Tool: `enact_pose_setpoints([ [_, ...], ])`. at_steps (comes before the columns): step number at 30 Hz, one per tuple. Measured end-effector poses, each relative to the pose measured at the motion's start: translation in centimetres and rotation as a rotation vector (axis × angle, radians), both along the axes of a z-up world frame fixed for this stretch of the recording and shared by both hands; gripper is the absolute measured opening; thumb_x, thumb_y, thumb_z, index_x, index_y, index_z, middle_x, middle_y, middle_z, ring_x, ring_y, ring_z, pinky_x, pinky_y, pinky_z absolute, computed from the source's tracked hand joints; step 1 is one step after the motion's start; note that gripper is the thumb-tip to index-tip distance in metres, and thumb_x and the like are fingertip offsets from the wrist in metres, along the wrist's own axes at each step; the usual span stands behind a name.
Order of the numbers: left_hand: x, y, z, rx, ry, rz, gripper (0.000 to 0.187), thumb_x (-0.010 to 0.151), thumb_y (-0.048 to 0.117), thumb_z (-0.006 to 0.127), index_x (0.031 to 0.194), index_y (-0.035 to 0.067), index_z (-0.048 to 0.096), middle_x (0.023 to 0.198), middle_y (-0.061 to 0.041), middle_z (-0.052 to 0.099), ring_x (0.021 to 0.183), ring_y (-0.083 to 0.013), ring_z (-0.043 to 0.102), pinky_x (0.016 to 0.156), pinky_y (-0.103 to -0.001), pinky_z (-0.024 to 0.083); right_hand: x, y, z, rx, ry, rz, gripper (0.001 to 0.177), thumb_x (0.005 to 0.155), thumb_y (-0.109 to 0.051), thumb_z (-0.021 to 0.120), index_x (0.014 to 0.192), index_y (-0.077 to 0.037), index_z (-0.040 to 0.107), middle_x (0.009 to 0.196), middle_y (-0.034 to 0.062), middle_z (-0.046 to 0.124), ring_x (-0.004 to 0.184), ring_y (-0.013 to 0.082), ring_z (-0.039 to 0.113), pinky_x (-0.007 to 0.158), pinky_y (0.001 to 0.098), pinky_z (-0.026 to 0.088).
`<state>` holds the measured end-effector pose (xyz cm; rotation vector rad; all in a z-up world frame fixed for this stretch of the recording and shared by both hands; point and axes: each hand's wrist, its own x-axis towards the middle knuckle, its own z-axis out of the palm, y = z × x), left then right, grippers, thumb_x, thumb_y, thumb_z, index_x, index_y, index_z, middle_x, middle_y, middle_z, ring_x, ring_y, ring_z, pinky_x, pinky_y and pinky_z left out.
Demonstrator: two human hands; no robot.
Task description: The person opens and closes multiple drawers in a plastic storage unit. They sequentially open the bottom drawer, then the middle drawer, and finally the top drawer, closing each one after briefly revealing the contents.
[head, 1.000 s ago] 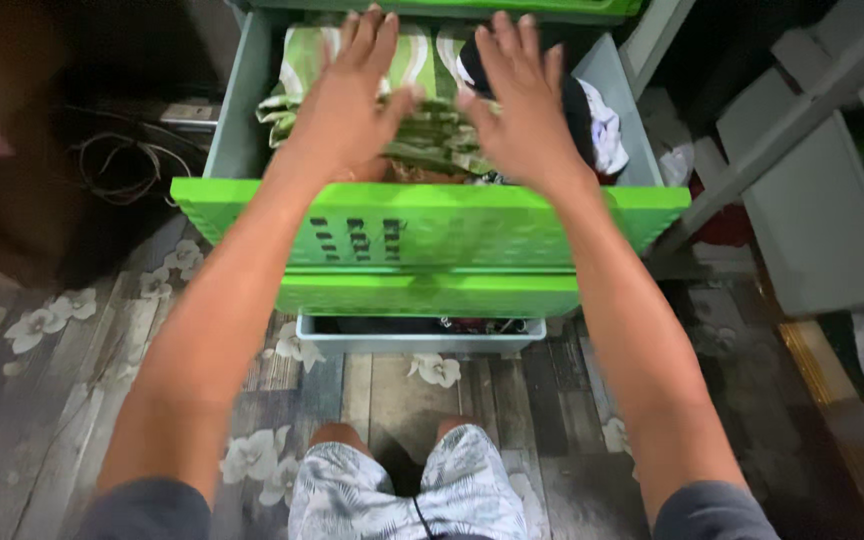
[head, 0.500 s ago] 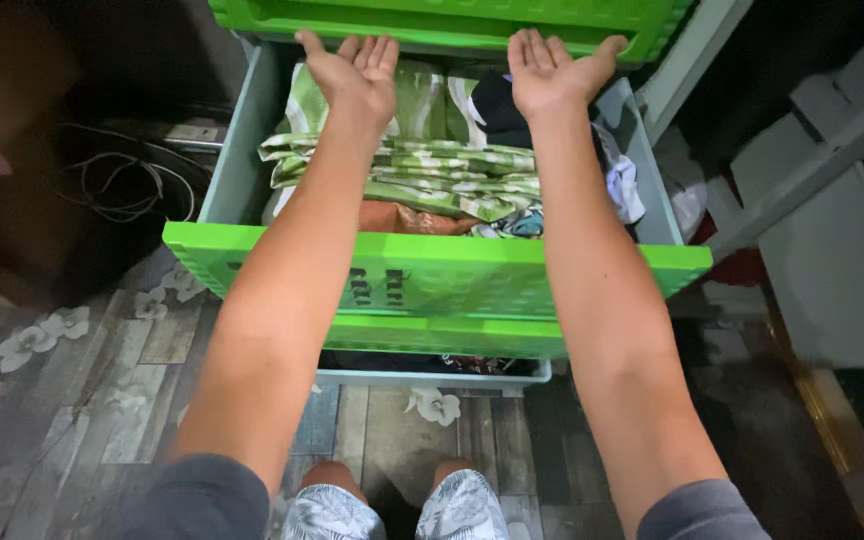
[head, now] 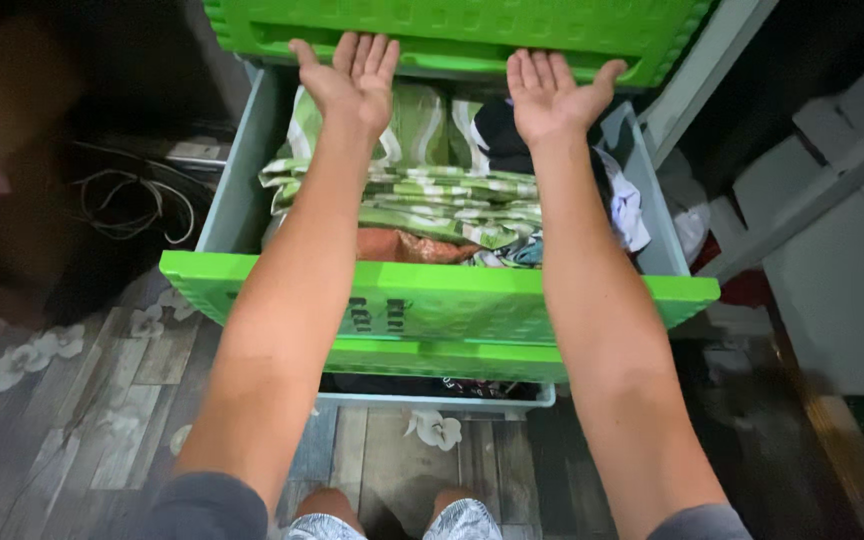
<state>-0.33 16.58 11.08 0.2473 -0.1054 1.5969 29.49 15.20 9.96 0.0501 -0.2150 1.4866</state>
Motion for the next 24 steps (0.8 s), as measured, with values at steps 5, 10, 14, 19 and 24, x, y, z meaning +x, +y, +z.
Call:
enact_pose_setpoints([
  [5,-0.4,-0.2,0.6,-0.05,-0.012,-0.043,0.114,0.09,0.077,0.042,0.157,-0.012,0.018,0.166,-0.031,0.018,0.151,-0.0474,0.025,0.123,-0.06,0.026,-0.4,0.1,-0.7,0.066,-0.003,0.034,0.125,0.083,-0.08,0.052,0.16,0.01,0.011,0.169,0.0281,0.017,0.155,0.0459,0.025,0.125,0.0583,0.028],
  [10,0.2,-1.2,0.6,0.045,0.009,-0.077,0.113,0.086,0.076,0.047,0.161,0.0,0.01,0.167,-0.033,0.009,0.152,-0.0544,0.02,0.124,-0.064,0.024,-0.5,-0.1,-0.3,0.051,0.029,0.125,0.126,0.081,-0.078,0.055,0.159,0.011,0.01,0.169,0.0286,0.014,0.155,0.0468,0.022,0.127,0.06,0.026],
  [14,0.5,-2.0,1.4,0.049,0.0,-0.123,0.118,0.079,0.077,0.052,0.161,0.009,0.001,0.165,-0.036,0.003,0.152,-0.0567,0.015,0.124,-0.065,0.021,-0.7,-0.5,0.1,0.081,0.0,0.136,0.125,0.082,-0.076,0.057,0.159,0.011,0.008,0.169,0.0297,0.013,0.157,0.047,0.02,0.127,0.0604,0.025],
  [19,0.9,-2.2,1.6,0.062,0.02,-0.117,0.126,0.077,0.079,0.056,0.162,0.008,-0.004,0.165,-0.038,0.002,0.154,-0.0556,0.013,0.126,-0.063,0.019,-0.7,0.1,0.4,0.067,0.012,0.147,0.128,0.079,-0.074,0.061,0.158,0.013,0.011,0.167,0.0283,0.018,0.155,0.0434,0.024,0.125,0.0586,0.029],
  [24,0.8,-1.6,0.6,0.055,0.028,-0.127,0.128,0.079,0.08,0.055,0.16,-0.003,0.002,0.165,-0.038,0.01,0.155,-0.0515,0.017,0.127,-0.06,0.019,-0.7,0.2,0.0,0.091,-0.018,0.152,0.127,0.081,-0.068,0.067,0.158,0.016,0.01,0.167,0.0287,0.018,0.155,0.0431,0.026,0.126,0.0564,0.031],
])
